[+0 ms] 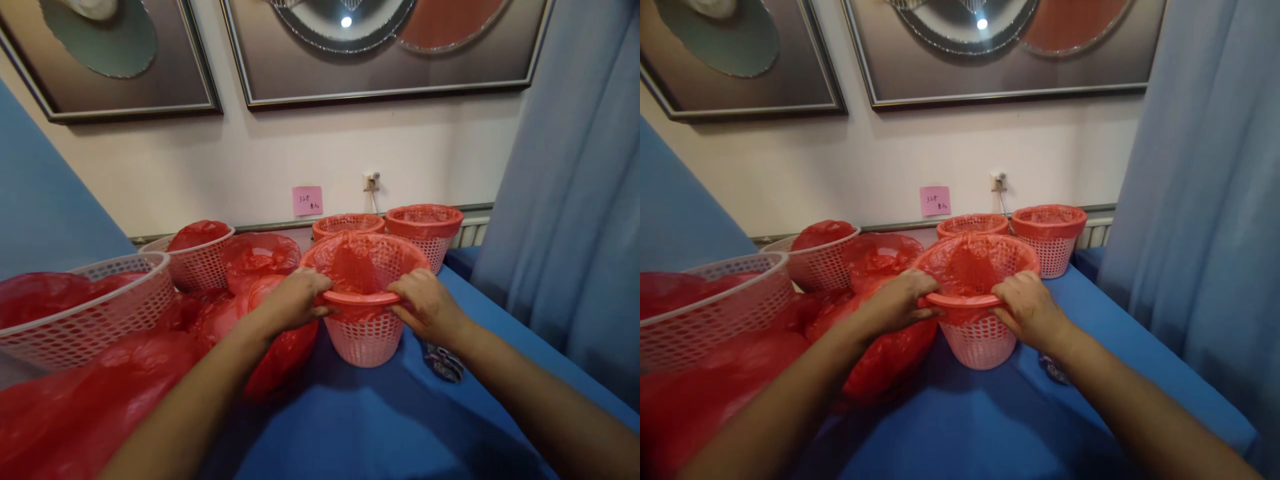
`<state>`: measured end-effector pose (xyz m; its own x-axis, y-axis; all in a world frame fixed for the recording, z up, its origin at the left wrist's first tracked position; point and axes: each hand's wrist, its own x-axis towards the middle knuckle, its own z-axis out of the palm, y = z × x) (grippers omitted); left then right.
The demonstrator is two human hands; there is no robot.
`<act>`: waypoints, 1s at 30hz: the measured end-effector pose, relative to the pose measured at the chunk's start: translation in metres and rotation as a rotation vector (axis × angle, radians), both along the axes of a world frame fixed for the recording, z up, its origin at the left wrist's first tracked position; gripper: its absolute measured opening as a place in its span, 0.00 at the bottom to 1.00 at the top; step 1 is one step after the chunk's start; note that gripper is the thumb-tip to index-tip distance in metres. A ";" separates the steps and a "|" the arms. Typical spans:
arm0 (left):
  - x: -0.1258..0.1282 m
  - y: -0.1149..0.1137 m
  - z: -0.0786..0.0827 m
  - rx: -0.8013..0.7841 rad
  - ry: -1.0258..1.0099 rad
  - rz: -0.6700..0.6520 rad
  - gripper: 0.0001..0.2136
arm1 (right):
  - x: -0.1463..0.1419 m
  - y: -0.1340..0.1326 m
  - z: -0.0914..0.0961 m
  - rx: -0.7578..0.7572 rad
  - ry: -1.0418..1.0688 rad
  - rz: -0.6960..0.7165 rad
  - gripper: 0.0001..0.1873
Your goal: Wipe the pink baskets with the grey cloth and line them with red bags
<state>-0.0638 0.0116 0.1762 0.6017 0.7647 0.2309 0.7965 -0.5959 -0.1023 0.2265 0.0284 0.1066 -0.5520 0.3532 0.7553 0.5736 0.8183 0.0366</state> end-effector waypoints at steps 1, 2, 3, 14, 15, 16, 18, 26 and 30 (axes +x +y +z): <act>-0.006 0.004 0.002 -0.010 -0.014 -0.013 0.10 | 0.002 0.005 -0.001 -0.012 -0.006 0.014 0.06; -0.010 0.006 0.003 -0.024 -0.037 -0.035 0.10 | 0.004 0.007 -0.001 -0.029 -0.011 0.026 0.07; -0.012 0.007 0.004 -0.042 -0.066 -0.054 0.10 | 0.005 0.006 0.000 -0.046 -0.012 0.030 0.07; 0.041 -0.035 -0.003 -0.280 -0.781 -0.143 0.16 | -0.044 -0.045 0.012 -0.060 0.057 0.043 0.18; 0.035 -0.030 0.004 -0.262 -0.749 -0.158 0.24 | -0.045 -0.042 0.009 -0.045 0.052 0.026 0.16; 0.028 -0.023 0.011 -0.206 -0.691 -0.135 0.29 | -0.044 -0.039 0.008 -0.036 0.033 0.020 0.14; 0.013 -0.008 0.024 -0.219 -0.451 -0.002 0.25 | -0.040 -0.032 0.008 -0.026 -0.022 0.029 0.14; 0.010 0.001 0.030 -0.371 -0.063 0.145 0.15 | -0.027 -0.014 0.028 -0.119 -0.014 0.091 0.12; 0.026 -0.009 0.019 -0.309 -0.145 0.085 0.18 | -0.045 -0.025 0.027 -0.086 0.028 0.094 0.17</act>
